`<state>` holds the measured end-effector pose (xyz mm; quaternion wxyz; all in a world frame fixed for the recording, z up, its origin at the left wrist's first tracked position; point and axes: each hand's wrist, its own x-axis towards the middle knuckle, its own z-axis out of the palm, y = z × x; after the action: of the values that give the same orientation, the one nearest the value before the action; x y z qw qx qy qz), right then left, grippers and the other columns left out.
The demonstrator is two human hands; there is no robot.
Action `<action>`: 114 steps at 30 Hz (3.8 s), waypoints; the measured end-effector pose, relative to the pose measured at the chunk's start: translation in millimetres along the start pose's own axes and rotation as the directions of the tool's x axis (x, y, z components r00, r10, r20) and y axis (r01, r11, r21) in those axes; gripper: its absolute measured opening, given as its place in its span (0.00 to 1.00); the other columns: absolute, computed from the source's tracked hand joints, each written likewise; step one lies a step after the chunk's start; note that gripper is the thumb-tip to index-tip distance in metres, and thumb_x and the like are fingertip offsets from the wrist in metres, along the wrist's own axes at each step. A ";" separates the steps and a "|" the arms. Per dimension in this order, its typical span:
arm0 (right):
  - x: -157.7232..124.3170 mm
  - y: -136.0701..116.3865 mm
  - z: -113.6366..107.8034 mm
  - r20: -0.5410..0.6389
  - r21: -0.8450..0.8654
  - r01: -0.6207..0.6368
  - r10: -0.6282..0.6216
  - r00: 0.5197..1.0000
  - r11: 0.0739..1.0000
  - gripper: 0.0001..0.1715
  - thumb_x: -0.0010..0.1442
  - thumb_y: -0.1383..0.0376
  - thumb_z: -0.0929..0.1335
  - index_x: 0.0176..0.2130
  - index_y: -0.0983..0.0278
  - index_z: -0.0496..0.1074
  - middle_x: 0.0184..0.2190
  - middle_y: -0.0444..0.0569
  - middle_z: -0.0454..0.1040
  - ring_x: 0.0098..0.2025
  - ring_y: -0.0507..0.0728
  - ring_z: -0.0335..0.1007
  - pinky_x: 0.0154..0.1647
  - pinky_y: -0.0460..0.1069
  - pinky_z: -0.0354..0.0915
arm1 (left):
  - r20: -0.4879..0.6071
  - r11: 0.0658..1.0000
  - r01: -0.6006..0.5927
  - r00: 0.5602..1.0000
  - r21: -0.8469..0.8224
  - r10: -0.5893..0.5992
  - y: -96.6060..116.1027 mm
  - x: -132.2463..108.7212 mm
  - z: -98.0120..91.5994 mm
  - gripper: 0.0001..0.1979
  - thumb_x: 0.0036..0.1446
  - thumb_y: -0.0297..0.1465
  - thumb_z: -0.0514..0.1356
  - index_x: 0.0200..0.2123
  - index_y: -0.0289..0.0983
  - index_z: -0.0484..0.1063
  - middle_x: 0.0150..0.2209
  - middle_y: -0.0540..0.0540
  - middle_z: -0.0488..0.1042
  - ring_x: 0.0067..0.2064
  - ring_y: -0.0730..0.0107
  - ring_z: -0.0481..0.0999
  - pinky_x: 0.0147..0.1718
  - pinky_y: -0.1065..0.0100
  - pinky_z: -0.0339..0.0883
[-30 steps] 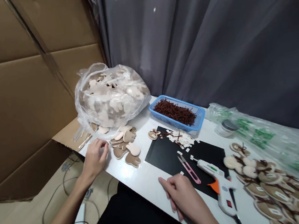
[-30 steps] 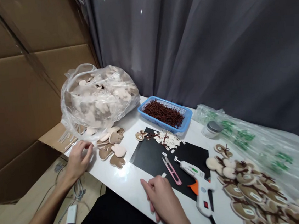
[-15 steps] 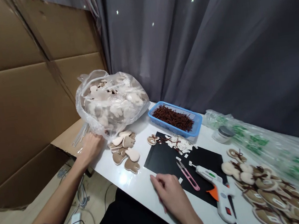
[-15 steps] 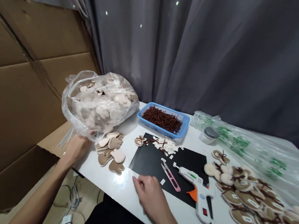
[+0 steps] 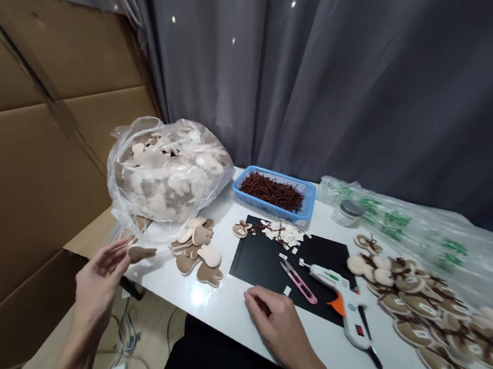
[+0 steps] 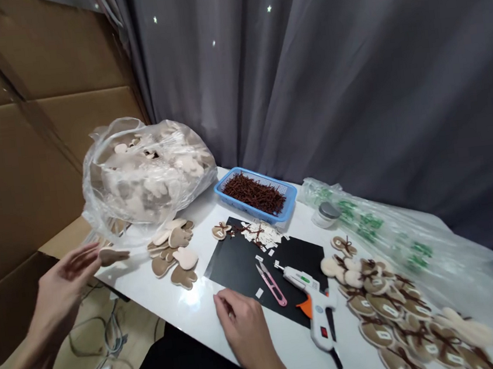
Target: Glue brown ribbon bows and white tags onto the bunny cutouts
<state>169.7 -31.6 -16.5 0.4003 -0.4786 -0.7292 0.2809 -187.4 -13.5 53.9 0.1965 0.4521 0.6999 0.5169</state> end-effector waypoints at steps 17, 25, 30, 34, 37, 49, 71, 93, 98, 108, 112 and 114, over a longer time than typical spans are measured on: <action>-29.1 11.2 -18.7 -0.246 -0.242 0.021 -0.082 0.966 0.970 0.13 0.74 0.71 0.66 0.52 0.60 0.79 0.51 0.57 0.81 0.51 0.61 0.84 0.51 0.52 0.81 | 0.707 0.924 -0.319 0.603 -0.210 0.369 43.1 -88.3 190.4 0.09 0.69 0.26 0.56 0.44 0.41 0.76 0.45 0.43 0.78 0.44 0.62 0.80 0.46 0.60 0.75; -22.3 27.0 -9.4 -0.300 -0.360 0.112 -0.229 0.926 0.926 0.20 0.73 0.77 0.64 0.53 0.60 0.79 0.49 0.54 0.85 0.52 0.61 0.82 0.57 0.58 0.79 | 0.688 0.622 -0.755 0.340 -0.206 0.641 31.2 -83.6 171.4 0.14 0.74 0.25 0.57 0.58 0.42 0.74 0.50 0.42 0.81 0.50 0.58 0.80 0.53 0.56 0.77; -16.4 24.0 -11.6 -0.246 -0.225 0.132 -0.188 0.951 0.965 0.22 0.73 0.77 0.63 0.54 0.60 0.79 0.47 0.53 0.86 0.50 0.60 0.83 0.55 0.56 0.79 | 0.703 0.667 -0.687 0.320 -0.288 0.635 33.2 -85.2 173.0 0.17 0.75 0.23 0.55 0.62 0.43 0.72 0.50 0.42 0.81 0.51 0.59 0.81 0.52 0.58 0.78; -13.8 21.0 -13.0 -0.268 -0.183 0.103 -0.150 0.952 0.978 0.21 0.73 0.76 0.64 0.55 0.59 0.79 0.47 0.52 0.86 0.50 0.60 0.83 0.55 0.56 0.79 | 0.722 0.744 -0.613 0.385 -0.266 0.575 37.9 -86.9 175.7 0.16 0.76 0.27 0.57 0.62 0.44 0.72 0.50 0.43 0.82 0.51 0.59 0.82 0.52 0.59 0.79; -11.3 18.6 -13.0 -0.288 -0.142 0.076 -0.114 0.951 0.987 0.21 0.73 0.76 0.66 0.56 0.59 0.80 0.48 0.53 0.86 0.50 0.59 0.83 0.54 0.55 0.78 | 0.701 0.745 -0.612 0.408 -0.266 0.585 35.4 -87.5 177.0 0.20 0.76 0.28 0.58 0.67 0.45 0.68 0.51 0.43 0.82 0.51 0.60 0.83 0.51 0.59 0.80; -3.4 15.7 -19.1 -0.353 0.096 -0.165 0.188 0.916 0.982 0.09 0.69 0.70 0.71 0.46 0.60 0.83 0.43 0.51 0.86 0.44 0.58 0.84 0.49 0.51 0.78 | 0.643 0.727 -0.641 0.454 -0.245 0.617 22.0 -87.3 189.4 0.21 0.76 0.32 0.58 0.69 0.44 0.68 0.54 0.41 0.84 0.50 0.59 0.86 0.49 0.60 0.81; 4.7 12.6 -9.9 -0.258 -0.169 -0.028 -0.016 0.966 0.985 0.19 0.73 0.75 0.61 0.50 0.60 0.77 0.44 0.52 0.83 0.47 0.60 0.80 0.50 0.54 0.76 | 0.656 0.728 -0.658 0.467 -0.192 0.594 30.5 -93.3 187.6 0.09 0.76 0.30 0.57 0.54 0.42 0.74 0.45 0.45 0.83 0.46 0.60 0.85 0.46 0.62 0.79; 10.0 5.8 -29.8 0.035 -0.300 -0.075 0.090 0.995 0.951 0.11 0.68 0.74 0.60 0.44 0.57 0.62 0.40 0.50 0.75 0.39 0.62 0.74 0.41 0.54 0.68 | 0.823 0.650 -0.733 0.236 -0.198 0.516 40.3 -70.3 187.1 0.04 0.75 0.31 0.56 0.50 0.41 0.70 0.42 0.45 0.77 0.44 0.60 0.79 0.42 0.62 0.73; 9.9 2.9 -22.2 0.007 -0.351 -0.068 0.075 0.997 0.934 0.14 0.67 0.76 0.59 0.43 0.57 0.60 0.39 0.51 0.74 0.40 0.63 0.74 0.41 0.54 0.67 | 0.801 0.632 -0.743 0.233 -0.219 0.551 39.1 -72.8 182.4 0.08 0.78 0.31 0.52 0.52 0.40 0.70 0.43 0.44 0.77 0.44 0.59 0.78 0.42 0.61 0.73; 16.3 0.4 -31.3 -0.007 -0.206 -0.171 0.173 0.985 0.964 0.13 0.67 0.75 0.61 0.43 0.56 0.61 0.39 0.49 0.77 0.41 0.63 0.76 0.40 0.53 0.66 | 0.813 0.728 -0.643 0.277 -0.240 0.512 37.2 -69.3 176.0 0.13 0.80 0.30 0.49 0.60 0.43 0.67 0.50 0.43 0.80 0.50 0.58 0.80 0.49 0.58 0.76; 8.8 4.7 -30.5 -0.132 -0.135 -0.236 0.218 0.967 0.962 0.11 0.67 0.73 0.63 0.39 0.56 0.60 0.36 0.46 0.76 0.37 0.61 0.74 0.37 0.51 0.62 | 0.821 0.744 -0.617 0.265 -0.258 0.505 40.4 -64.6 174.8 0.15 0.79 0.29 0.48 0.63 0.44 0.67 0.52 0.42 0.80 0.53 0.59 0.81 0.52 0.58 0.76; 5.7 6.2 -28.8 -0.172 -0.110 -0.250 0.229 0.958 0.962 0.11 0.68 0.72 0.64 0.39 0.56 0.61 0.35 0.46 0.75 0.36 0.61 0.74 0.37 0.51 0.62 | 0.823 0.752 -0.612 0.279 -0.245 0.495 40.4 -65.1 174.8 0.17 0.79 0.28 0.49 0.65 0.44 0.66 0.54 0.42 0.80 0.54 0.59 0.81 0.54 0.58 0.76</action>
<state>195.9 -23.2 -4.6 0.3872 -0.6095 -0.6487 0.2403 -6.8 29.8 9.9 0.2936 0.8683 0.3358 0.2169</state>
